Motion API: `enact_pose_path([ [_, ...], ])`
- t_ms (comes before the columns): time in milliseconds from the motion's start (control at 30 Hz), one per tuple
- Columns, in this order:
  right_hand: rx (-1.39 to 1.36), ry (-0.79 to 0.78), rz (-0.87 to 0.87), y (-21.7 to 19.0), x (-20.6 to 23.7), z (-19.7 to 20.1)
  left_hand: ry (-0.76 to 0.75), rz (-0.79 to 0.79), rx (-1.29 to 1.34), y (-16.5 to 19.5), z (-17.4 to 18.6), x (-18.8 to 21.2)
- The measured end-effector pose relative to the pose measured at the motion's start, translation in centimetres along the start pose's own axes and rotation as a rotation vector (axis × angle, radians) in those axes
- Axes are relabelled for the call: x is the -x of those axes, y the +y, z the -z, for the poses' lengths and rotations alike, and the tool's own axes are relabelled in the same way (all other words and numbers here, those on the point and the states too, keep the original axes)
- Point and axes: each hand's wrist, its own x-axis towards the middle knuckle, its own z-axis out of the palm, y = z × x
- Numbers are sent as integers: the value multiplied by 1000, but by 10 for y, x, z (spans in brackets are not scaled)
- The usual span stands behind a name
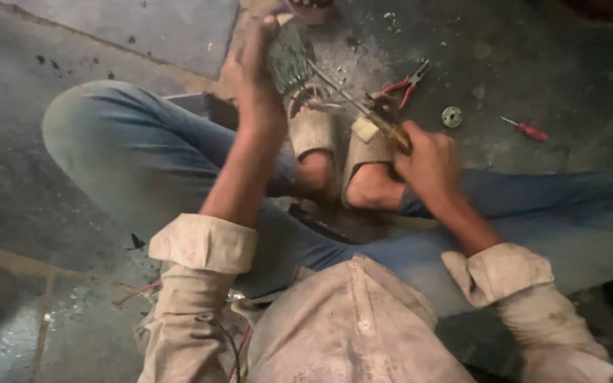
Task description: The person sits on the floor and uses a hammer, screwdriver, and pliers to disassemble and work on a small metal electronic component. They repeatedly strike the component with the hammer, pry it open with a screwdriver, and use pliers to remove parts.
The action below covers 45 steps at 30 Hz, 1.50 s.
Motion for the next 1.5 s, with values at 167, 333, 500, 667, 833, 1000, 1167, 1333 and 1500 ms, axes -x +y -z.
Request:
enact_pose_path([
  [167,-485,-285,-23,6,-4,10,-270,50,46,27,14,-18],
  [333,-455,-288,-77,-13,-2,12,-162,43,-1,18,15,-21],
  [500,-163,216,-2,-55,16,-11,-7,229,423,3,17,-32],
  [667,-845,-252,-282,-67,28,-17,177,398,655,33,32,-47],
  [833,-747,-195,-119,-69,31,1,20,412,526,43,32,-43],
  [1000,-720,-221,-169,-75,24,15,68,442,451,35,27,-41],
  [1167,-755,-249,-177,-73,21,24,59,434,385,39,20,-36],
  [1333,-911,-383,-286,-69,22,26,-45,421,392,45,9,-24],
  [1500,-1012,-460,-354,-52,19,20,-426,423,498,47,-1,-11],
])
